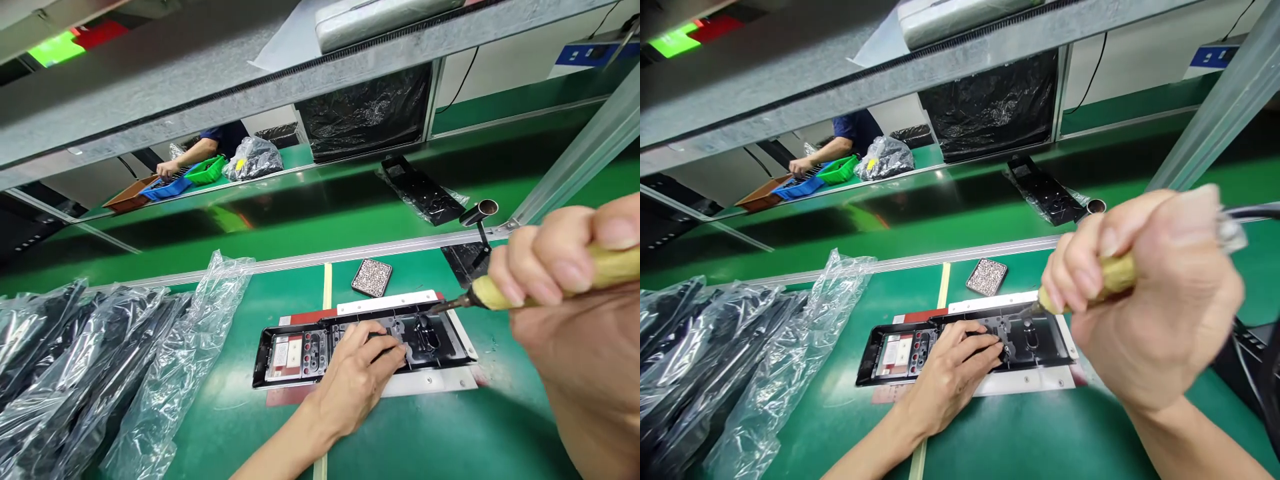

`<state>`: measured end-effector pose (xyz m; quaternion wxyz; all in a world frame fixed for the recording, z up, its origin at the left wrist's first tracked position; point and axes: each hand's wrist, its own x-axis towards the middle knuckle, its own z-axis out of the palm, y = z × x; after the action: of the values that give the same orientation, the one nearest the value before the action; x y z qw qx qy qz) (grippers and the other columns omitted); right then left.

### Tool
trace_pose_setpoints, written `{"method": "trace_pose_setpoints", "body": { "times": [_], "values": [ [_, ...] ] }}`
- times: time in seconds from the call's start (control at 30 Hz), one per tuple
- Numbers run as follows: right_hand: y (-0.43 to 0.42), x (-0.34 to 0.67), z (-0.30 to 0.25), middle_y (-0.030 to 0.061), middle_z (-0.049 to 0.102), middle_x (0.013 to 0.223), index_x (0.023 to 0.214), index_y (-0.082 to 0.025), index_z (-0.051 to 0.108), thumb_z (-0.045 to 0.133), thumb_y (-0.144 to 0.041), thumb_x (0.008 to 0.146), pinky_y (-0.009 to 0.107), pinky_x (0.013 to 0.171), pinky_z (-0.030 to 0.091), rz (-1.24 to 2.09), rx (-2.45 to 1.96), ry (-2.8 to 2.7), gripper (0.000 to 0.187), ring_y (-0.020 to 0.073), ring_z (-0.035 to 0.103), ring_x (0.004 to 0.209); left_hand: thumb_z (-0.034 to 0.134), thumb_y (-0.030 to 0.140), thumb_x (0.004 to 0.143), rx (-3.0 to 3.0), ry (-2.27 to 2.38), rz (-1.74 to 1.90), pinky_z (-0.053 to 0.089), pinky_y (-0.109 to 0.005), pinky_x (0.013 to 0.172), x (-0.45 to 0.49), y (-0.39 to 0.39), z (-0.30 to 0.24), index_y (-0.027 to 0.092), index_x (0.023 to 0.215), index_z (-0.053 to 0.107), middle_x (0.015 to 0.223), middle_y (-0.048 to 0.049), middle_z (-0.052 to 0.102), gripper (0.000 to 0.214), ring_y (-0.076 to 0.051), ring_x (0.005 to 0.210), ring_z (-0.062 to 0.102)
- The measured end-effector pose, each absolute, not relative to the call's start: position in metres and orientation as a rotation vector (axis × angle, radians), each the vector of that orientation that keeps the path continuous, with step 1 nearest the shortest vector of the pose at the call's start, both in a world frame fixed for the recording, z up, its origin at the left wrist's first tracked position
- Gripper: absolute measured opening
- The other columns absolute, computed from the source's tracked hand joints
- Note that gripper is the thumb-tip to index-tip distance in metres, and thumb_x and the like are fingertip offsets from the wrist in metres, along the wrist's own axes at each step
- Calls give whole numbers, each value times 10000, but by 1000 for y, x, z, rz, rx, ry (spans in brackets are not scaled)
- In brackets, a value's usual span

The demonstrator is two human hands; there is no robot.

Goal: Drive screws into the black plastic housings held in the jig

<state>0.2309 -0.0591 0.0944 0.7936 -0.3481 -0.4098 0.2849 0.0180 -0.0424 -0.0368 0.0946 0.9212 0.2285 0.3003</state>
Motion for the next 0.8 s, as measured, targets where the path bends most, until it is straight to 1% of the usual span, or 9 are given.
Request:
{"method": "trace_pose_setpoints", "body": {
  "times": [0.03,0.1,0.17,0.27,0.4,0.53,0.63,0.8],
  "values": [
    [-58,225,94,-60,395,498,671,-242,555,856,-478,883,283,353,286,674,-723,-848,437,106,294,399,692,158,1008,2736,706,909,570,-419,852,16,-44,-37,160,1218,712,1159,-48,805,211,-265,1089,642],
    [-55,215,89,-65,397,454,622,-224,571,887,-509,836,259,324,276,805,-694,-820,476,84,295,358,688,148,1007,2736,782,933,579,-424,868,12,-48,-38,149,1216,714,1169,-64,798,210,-273,1116,636],
    [-54,209,80,-58,405,459,626,-222,572,844,-520,874,255,334,313,903,-702,-847,473,90,340,362,687,164,1011,2738,844,920,581,-438,887,10,-51,-40,160,1226,722,1180,-75,788,218,-290,1156,627],
    [-56,208,68,-43,407,483,653,-225,563,766,-478,941,272,356,336,934,-734,-858,434,104,373,385,676,234,1032,2776,873,831,571,-469,894,10,-54,-44,202,1270,723,1220,-79,772,244,-317,1207,617],
    [-59,211,67,-40,401,474,655,-225,562,751,-458,942,274,366,325,918,-749,-841,415,107,369,387,633,302,1064,2835,852,723,552,-469,846,14,-55,-45,254,1351,690,1282,-73,745,296,-333,1247,610],
    [-59,209,69,-45,378,467,632,-221,530,749,-449,946,260,362,313,925,-739,-865,446,94,350,382,627,319,1068,2845,845,729,540,-454,831,15,-55,-46,254,1342,690,1275,-73,742,288,-338,1266,600],
    [-57,205,66,-44,378,478,634,-220,500,729,-441,964,257,366,320,947,-737,-902,458,94,356,389,626,291,1065,2830,854,792,543,-452,846,15,-57,-44,235,1333,683,1244,-81,746,280,-333,1251,604],
    [-54,200,60,-52,404,481,641,-215,484,740,-445,964,242,370,325,1005,-747,-949,472,86,357,393,611,154,1041,2715,963,1030,559,-452,925,11,-56,-39,160,1238,696,1129,-94,754,215,-302,1181,615]
  ]
}}
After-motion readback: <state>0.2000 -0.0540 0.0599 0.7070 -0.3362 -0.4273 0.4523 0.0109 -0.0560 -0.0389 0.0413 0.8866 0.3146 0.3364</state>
